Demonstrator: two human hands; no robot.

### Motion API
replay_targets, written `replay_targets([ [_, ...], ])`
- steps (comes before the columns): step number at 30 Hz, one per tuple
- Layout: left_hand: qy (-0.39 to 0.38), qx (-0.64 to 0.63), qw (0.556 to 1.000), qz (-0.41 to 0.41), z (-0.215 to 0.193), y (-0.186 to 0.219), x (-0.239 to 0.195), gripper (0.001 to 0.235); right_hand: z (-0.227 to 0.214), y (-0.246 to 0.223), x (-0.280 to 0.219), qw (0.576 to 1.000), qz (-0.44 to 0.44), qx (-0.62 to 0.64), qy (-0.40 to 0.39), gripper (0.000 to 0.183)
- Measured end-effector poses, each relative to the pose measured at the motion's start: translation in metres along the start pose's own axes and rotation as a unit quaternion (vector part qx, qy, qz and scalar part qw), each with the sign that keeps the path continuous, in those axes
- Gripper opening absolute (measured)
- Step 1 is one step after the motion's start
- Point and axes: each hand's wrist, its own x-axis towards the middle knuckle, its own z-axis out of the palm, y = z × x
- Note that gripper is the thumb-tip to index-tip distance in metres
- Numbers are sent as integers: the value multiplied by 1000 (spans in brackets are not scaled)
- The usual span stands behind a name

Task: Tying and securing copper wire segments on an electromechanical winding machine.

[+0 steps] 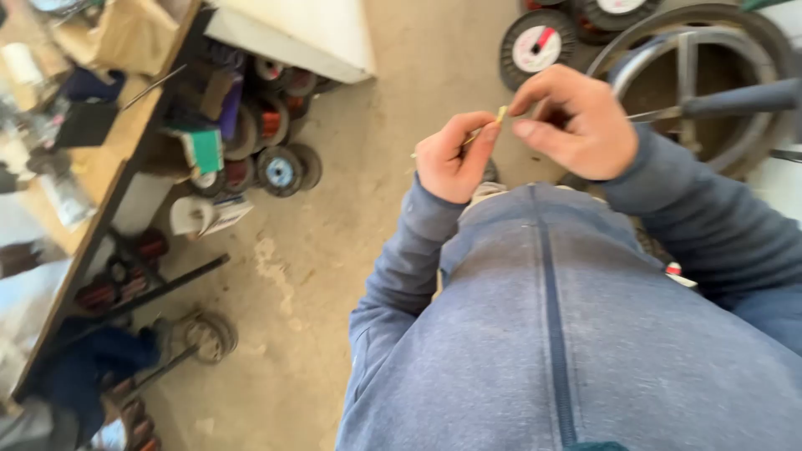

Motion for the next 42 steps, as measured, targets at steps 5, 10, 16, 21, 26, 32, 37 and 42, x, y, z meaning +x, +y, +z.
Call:
replay_targets([
  [5,-11,-1,1000,11,2,0,-4,7,1,1,-4,999,-31,-28,-14,13],
  [10,-37,3,999,11,0,3,-8,7,3,11,-10,999,-17,-5,-28,13],
  [16,-43,4,999,6,-7,23,-1,23,2,20,-12,997,3,21,-77,10],
  [21,7,36,987,155,-10,18,-6,22,7,15,-11,997,-11,11,-72,12],
  [26,7,27,991,131,-9,12,-15,20,9,13,-12,996,-43,-52,-62,13],
  [32,-19,-56,997,58,-9,3,-22,14,17,23,-18,997,-44,8,-57,9],
  [37,-35,-143,989,-6,-9,-14,-29,11,22,32,-21,993,0,96,-70,9],
  [42,-40,-126,991,7,-14,-4,-26,16,25,36,-20,996,-21,66,-62,10],
])
